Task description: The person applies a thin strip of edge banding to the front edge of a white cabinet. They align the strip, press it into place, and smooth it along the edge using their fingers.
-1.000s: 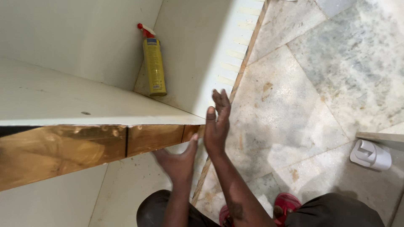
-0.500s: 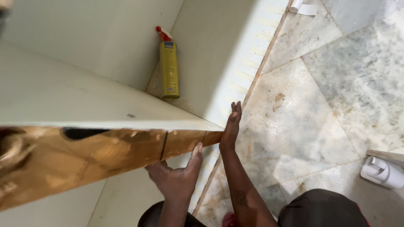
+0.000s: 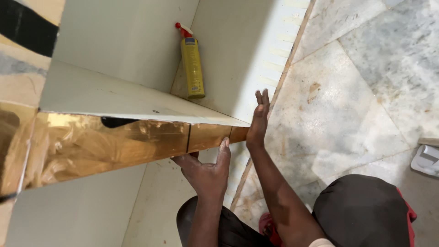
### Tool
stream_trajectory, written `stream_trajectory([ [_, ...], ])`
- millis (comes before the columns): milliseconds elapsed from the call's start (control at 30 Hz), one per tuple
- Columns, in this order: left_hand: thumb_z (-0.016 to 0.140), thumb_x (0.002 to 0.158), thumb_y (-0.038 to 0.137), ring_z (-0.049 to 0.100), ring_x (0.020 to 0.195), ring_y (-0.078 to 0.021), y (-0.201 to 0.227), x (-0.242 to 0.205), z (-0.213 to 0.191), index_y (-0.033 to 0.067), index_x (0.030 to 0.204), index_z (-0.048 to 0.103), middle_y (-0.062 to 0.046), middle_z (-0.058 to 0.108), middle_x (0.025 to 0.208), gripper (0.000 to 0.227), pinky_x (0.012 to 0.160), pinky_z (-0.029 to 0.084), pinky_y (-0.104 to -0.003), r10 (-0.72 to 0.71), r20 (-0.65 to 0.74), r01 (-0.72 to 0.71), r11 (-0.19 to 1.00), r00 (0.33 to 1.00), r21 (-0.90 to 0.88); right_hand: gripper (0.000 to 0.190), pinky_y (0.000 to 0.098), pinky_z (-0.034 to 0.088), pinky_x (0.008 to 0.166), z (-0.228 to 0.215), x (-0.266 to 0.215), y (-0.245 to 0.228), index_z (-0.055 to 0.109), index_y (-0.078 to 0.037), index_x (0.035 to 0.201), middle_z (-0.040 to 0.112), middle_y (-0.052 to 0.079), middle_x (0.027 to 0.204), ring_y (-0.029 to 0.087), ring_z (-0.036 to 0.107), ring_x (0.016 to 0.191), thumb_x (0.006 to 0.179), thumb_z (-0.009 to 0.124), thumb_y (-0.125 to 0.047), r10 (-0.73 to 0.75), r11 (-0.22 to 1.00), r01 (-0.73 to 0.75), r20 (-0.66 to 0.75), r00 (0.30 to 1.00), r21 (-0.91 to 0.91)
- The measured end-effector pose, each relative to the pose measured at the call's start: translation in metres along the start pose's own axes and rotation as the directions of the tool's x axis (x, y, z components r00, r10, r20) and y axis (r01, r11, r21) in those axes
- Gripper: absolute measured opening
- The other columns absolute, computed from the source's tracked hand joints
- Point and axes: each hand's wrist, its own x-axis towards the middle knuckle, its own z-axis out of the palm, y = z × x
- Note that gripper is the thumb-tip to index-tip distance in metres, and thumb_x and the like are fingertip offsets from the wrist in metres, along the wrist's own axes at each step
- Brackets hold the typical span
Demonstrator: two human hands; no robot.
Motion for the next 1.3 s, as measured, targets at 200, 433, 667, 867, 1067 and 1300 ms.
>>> stream_trajectory([
  [200, 0.087, 0.081, 0.018, 0.045, 0.137, -0.0372, 0.019, 0.006, -0.010, -0.0062, 0.155, 0.018, -0.027, 0.032, 0.151, 0.104, 0.107, 0.052, -0.049, -0.110, 0.039, 0.110, 0.994, 0.993, 0.000, 0.078, 0.0487, 0.024, 0.127, 0.007, -0.005, -0.032, 0.014, -0.009, 0.166, 0.038, 0.017, 0.165, 0.030, 0.031, 0.156, 0.109, 0.030, -0.060, 0.004, 0.996, 0.000, -0.037, 0.999, 0.089],
  [433, 0.063, 0.103, 0.029, 0.031, 0.158, -0.0399, 0.055, 0.007, -0.038, -0.0054, 0.163, 0.017, -0.028, 0.026, 0.168, 0.083, 0.129, 0.030, -0.052, 0.072, 0.082, -0.054, 0.976, 0.994, -0.209, 0.074, 0.0501, 0.024, 0.135, 0.057, -0.023, -0.185, 0.018, -0.009, 0.167, 0.039, 0.016, 0.168, 0.030, 0.037, 0.160, 0.114, 0.023, -0.060, -0.454, 0.881, 0.466, 0.134, 0.881, -0.079],
  [667, 0.067, 0.096, 0.026, 0.042, 0.148, -0.0374, 0.086, 0.018, -0.040, -0.0070, 0.155, 0.023, -0.027, 0.034, 0.160, 0.081, 0.119, 0.042, -0.050, -0.096, 0.084, 0.108, 0.982, 0.992, -0.155, 0.076, 0.0572, 0.003, 0.128, 0.031, -0.015, -0.148, 0.018, -0.002, 0.163, 0.043, 0.021, 0.162, 0.034, 0.037, 0.154, 0.111, 0.024, -0.057, -0.236, 0.949, 0.254, 0.113, 0.965, -0.189],
  [867, 0.062, 0.098, 0.025, 0.034, 0.152, -0.0375, 0.122, 0.030, -0.072, -0.0060, 0.159, 0.021, -0.026, 0.030, 0.165, 0.080, 0.118, 0.035, -0.048, -0.129, 0.125, 0.142, 0.985, 0.984, -0.101, 0.074, 0.0512, 0.016, 0.134, 0.065, -0.021, -0.233, 0.022, -0.007, 0.165, 0.044, 0.015, 0.164, 0.033, 0.030, 0.160, 0.113, 0.019, -0.059, -0.517, 0.809, 0.545, 0.176, 0.838, -0.221],
  [1067, 0.051, 0.108, 0.021, 0.033, 0.157, -0.0382, 0.141, 0.038, -0.093, -0.0073, 0.162, 0.019, -0.027, 0.026, 0.170, 0.068, 0.125, 0.033, -0.047, 0.105, -0.015, -0.105, 0.963, 0.994, -0.247, 0.076, 0.0504, 0.020, 0.134, 0.087, -0.013, -0.275, 0.021, -0.005, 0.165, 0.038, 0.014, 0.168, 0.033, 0.030, 0.161, 0.113, 0.019, -0.060, -0.644, 0.717, 0.670, 0.183, 0.743, -0.194],
  [1300, 0.048, 0.108, 0.024, 0.034, 0.155, -0.0361, 0.150, 0.039, -0.098, -0.0054, 0.161, 0.024, -0.026, 0.028, 0.168, 0.065, 0.121, 0.039, -0.045, 0.089, -0.005, -0.088, 0.971, 0.996, -0.221, 0.081, 0.0481, 0.025, 0.123, 0.051, -0.014, -0.208, 0.024, -0.001, 0.163, 0.037, 0.023, 0.163, 0.035, 0.035, 0.152, 0.108, 0.021, -0.062, -0.319, 0.893, 0.350, 0.151, 0.936, -0.283],
])
